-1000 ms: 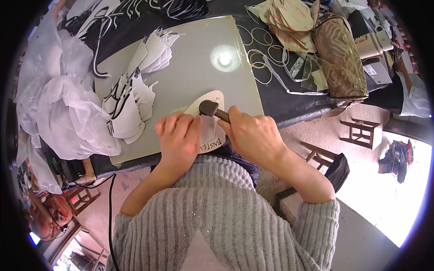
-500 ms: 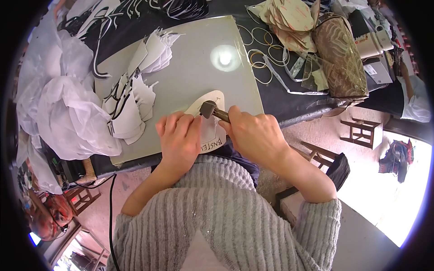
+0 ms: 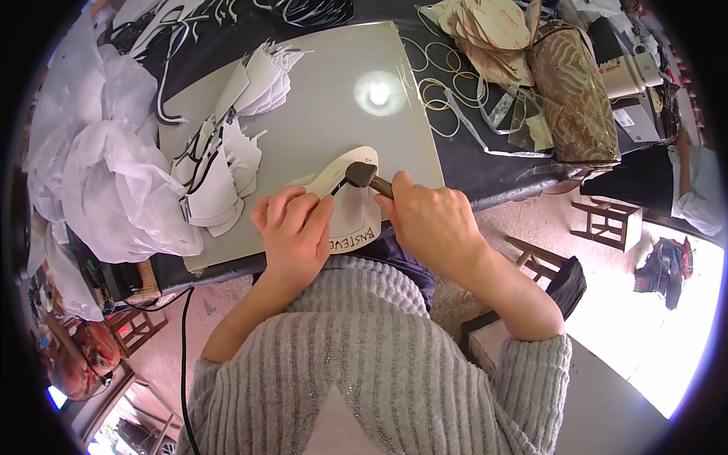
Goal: The person is using a hammer to tap down the seams and edges of shoe leather components on a workbench.
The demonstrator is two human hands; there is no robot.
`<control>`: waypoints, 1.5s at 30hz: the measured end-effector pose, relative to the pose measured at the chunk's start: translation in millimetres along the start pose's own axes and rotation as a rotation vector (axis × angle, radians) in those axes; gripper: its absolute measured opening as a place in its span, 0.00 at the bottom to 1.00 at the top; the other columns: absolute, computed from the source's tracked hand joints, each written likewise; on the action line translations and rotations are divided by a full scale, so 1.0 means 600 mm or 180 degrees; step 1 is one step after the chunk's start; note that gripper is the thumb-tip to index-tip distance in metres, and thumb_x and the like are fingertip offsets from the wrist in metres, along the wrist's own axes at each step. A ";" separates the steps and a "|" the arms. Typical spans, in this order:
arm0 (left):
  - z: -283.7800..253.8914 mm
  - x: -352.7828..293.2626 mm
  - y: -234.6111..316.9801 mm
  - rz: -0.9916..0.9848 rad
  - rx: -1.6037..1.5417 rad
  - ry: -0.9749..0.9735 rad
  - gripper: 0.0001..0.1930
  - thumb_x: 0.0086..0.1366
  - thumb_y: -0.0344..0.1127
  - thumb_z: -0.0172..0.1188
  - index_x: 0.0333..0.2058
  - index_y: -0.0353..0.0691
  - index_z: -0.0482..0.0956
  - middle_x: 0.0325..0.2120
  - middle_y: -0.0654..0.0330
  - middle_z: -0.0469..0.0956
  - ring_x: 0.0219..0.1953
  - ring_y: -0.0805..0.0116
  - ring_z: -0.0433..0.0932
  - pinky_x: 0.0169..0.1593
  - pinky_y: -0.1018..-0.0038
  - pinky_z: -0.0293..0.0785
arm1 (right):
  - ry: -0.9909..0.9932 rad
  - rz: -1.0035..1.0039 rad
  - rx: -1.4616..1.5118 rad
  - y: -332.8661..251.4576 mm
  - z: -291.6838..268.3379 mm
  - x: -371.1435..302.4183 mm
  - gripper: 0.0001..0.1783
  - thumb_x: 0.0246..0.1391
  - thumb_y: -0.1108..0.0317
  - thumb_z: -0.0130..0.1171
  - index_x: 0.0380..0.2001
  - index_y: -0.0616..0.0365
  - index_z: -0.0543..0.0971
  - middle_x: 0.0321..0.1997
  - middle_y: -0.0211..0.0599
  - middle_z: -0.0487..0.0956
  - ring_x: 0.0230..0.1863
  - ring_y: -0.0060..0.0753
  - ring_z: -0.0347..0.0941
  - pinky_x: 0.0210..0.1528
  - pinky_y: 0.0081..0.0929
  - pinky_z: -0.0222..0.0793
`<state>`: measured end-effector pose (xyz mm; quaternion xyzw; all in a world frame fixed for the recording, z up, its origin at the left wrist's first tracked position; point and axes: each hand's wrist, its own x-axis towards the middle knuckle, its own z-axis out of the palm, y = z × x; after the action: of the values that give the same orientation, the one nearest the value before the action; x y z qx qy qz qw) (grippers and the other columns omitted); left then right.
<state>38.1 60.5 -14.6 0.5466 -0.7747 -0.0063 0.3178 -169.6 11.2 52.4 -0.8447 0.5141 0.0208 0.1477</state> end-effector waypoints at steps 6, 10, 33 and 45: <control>0.000 0.000 0.003 0.0204 0.0225 0.0014 0.14 0.51 0.29 0.64 0.39 0.42 0.82 0.37 0.67 0.75 0.47 0.64 0.73 0.52 0.60 0.59 | 0.0261 -0.0279 0.0335 -0.016 -0.004 -0.005 0.18 0.64 0.58 0.54 0.28 0.61 0.67 0.14 0.42 0.73 0.16 0.49 0.75 0.19 0.41 0.70; 0.001 -0.006 0.004 0.0139 0.0172 -0.0014 0.14 0.51 0.29 0.64 0.39 0.42 0.82 0.37 0.66 0.76 0.47 0.64 0.74 0.52 0.60 0.59 | 0.0251 -0.0311 0.0356 -0.016 -0.014 0.000 0.17 0.63 0.59 0.56 0.29 0.61 0.67 0.14 0.44 0.73 0.17 0.51 0.75 0.18 0.40 0.69; -0.016 -0.002 -0.028 0.0177 -0.0623 0.0071 0.12 0.48 0.24 0.64 0.35 0.42 0.82 0.33 0.65 0.76 0.43 0.61 0.75 0.49 0.61 0.61 | 0.0529 -0.0570 0.0521 -0.023 -0.019 0.008 0.17 0.60 0.59 0.59 0.28 0.61 0.68 0.13 0.42 0.72 0.15 0.50 0.74 0.17 0.41 0.68; -0.037 -0.003 -0.050 0.0444 -0.0691 -0.0069 0.12 0.48 0.23 0.66 0.34 0.40 0.81 0.32 0.64 0.75 0.40 0.61 0.75 0.45 0.62 0.67 | 0.0313 -0.0934 0.0548 -0.011 -0.033 0.028 0.18 0.61 0.56 0.57 0.27 0.60 0.70 0.13 0.41 0.74 0.16 0.47 0.75 0.19 0.39 0.69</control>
<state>74.9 57.4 -8.7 0.4537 -0.8090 -0.0739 0.3664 -158.3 -5.6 69.9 -0.8949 0.3917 -0.0864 0.1957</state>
